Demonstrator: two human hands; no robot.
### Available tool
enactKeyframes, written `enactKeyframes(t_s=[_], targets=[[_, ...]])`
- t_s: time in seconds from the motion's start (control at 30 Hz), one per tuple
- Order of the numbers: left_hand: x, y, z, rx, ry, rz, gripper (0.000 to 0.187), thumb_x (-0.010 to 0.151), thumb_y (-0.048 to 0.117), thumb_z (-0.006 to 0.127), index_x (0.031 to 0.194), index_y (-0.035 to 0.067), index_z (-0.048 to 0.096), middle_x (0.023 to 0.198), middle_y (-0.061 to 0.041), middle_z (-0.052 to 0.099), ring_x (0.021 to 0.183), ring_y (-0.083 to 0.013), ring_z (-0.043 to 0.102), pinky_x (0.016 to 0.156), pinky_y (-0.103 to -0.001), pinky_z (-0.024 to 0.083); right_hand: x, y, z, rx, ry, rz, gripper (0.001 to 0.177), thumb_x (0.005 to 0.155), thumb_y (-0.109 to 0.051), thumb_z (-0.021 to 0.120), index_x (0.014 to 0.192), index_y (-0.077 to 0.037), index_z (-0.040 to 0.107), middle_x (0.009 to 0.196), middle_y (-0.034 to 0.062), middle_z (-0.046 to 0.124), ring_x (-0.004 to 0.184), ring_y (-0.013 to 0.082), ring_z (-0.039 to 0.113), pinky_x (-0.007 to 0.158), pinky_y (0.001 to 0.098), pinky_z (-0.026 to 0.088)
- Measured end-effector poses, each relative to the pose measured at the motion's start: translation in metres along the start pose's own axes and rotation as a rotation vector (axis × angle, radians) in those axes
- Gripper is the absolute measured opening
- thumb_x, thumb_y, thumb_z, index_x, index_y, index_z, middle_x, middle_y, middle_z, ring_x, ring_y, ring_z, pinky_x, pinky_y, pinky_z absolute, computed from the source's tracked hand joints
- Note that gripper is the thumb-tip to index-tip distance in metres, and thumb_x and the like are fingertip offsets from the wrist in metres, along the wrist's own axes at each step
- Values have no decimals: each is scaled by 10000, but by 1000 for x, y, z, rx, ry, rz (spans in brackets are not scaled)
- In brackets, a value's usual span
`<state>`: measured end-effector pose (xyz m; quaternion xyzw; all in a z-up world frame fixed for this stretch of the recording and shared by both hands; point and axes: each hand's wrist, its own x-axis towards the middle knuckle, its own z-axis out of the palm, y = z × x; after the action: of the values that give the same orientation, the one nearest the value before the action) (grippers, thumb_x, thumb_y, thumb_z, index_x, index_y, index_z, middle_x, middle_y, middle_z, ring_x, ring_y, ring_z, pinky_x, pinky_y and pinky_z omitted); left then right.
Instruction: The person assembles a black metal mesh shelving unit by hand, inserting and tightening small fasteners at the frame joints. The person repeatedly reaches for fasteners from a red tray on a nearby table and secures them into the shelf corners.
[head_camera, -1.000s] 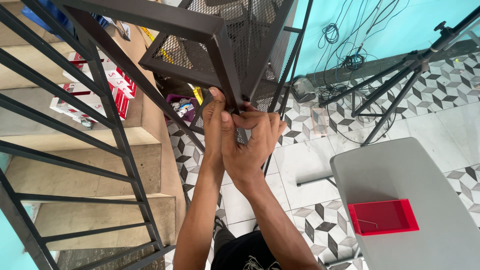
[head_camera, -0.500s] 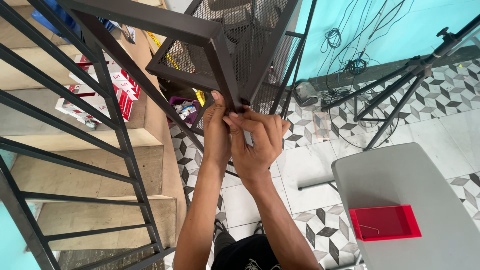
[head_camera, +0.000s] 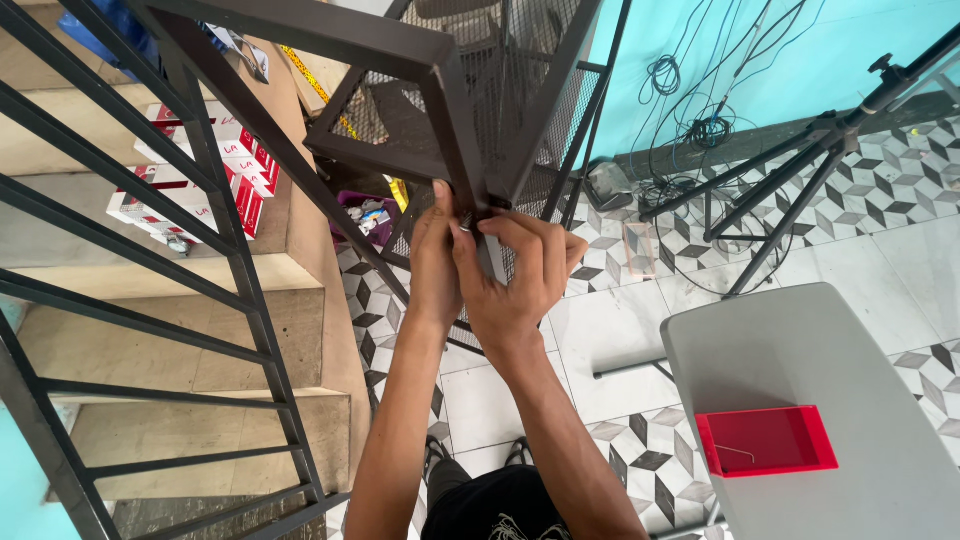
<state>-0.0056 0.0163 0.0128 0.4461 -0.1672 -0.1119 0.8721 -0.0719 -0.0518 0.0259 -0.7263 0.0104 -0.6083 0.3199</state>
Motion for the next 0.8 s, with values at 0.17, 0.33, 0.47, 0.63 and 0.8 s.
enactKeyframes(t_s=[0.17, 0.33, 0.47, 0.63, 0.8], targets=[[-2, -8, -10, -23, 21, -89, 338, 1093, 401, 501, 1197, 96, 604, 952, 21, 606, 866, -63, 582, 772, -232, 487, -2, 2, 2, -85, 16, -84, 156, 898, -118, 834, 1027, -118, 746, 965, 1, 712, 847, 137, 574, 892, 367, 321], [-3, -15, -14, 82, 7, -44, 308, 1065, 341, 545, 1243, 92, 588, 1069, 40, 635, 964, -34, 590, 836, -212, 500, -4, -7, 7, -133, 48, -88, 204, 855, -118, 838, 1011, -90, 709, 962, 48, 664, 892, 196, 565, 896, 377, 326], [-5, -18, -26, 47, -104, -54, 342, 1048, 367, 571, 1223, 75, 594, 1025, 38, 673, 937, -28, 622, 820, -204, 520, -8, -16, 15, -153, 97, -80, 246, 843, -123, 891, 976, -73, 691, 966, 54, 653, 885, 224, 538, 866, 375, 357], [4, -21, -45, 186, -92, -187, 424, 1022, 405, 654, 1120, -7, 641, 840, 6, 647, 703, -38, 578, 609, -215, 465, -25, -29, 22, -19, 129, 44, 230, 922, -70, 819, 1034, -11, 627, 1027, 98, 648, 911, 221, 620, 817, 330, 498], [8, -10, -59, 70, -301, -228, 487, 955, 454, 674, 1198, 45, 570, 770, 29, 623, 486, -5, 381, 421, -211, 279, -34, -40, 28, -32, 134, 146, 221, 954, -61, 802, 1056, 11, 620, 1072, 134, 682, 944, 209, 708, 838, 304, 556]])
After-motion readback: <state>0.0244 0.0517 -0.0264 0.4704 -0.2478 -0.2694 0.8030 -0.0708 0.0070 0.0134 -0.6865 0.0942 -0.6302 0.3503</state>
